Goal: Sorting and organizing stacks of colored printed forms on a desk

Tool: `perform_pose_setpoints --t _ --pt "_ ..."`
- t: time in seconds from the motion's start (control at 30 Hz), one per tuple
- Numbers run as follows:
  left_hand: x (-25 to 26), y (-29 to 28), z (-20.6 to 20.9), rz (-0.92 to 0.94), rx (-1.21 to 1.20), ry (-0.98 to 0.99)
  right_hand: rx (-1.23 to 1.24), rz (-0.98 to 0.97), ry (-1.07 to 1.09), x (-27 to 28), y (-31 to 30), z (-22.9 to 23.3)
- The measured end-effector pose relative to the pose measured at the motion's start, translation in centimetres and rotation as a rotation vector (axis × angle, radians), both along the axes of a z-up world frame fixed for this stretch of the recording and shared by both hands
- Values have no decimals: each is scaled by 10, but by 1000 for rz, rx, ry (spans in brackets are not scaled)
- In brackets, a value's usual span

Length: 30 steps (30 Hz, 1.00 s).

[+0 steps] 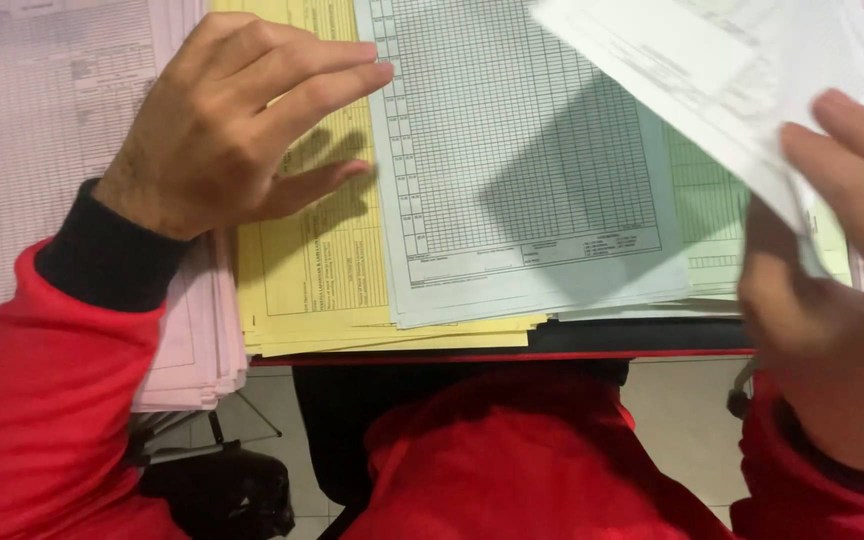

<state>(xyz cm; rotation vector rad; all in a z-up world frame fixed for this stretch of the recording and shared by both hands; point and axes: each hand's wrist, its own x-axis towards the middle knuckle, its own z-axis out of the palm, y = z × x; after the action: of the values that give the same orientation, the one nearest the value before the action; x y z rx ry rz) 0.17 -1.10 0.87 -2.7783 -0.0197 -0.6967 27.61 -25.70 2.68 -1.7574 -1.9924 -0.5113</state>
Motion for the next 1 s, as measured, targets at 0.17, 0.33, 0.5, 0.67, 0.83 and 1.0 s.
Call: perform_pose_setpoints --t 0.17,0.33,0.5,0.67,0.83,1.0 --pt "1 -7 2 12 -9 -109 -15 -21 -395 -50 43 32" --pt "-1 -9 -4 64 26 -217 134 15 -461 -96 57 22" --pt "-3 -4 -9 -37 -152 -305 47 118 -398 -85 44 19" --pt "-19 12 -25 -42 -343 -356 -206 290 -156 -26 53 11" --pt "-14 -1 -5 -220 -875 -418 -269 340 -21 13 67 0" --pt "-14 7 -5 -45 -781 -383 -222 386 62 31 71 -2"
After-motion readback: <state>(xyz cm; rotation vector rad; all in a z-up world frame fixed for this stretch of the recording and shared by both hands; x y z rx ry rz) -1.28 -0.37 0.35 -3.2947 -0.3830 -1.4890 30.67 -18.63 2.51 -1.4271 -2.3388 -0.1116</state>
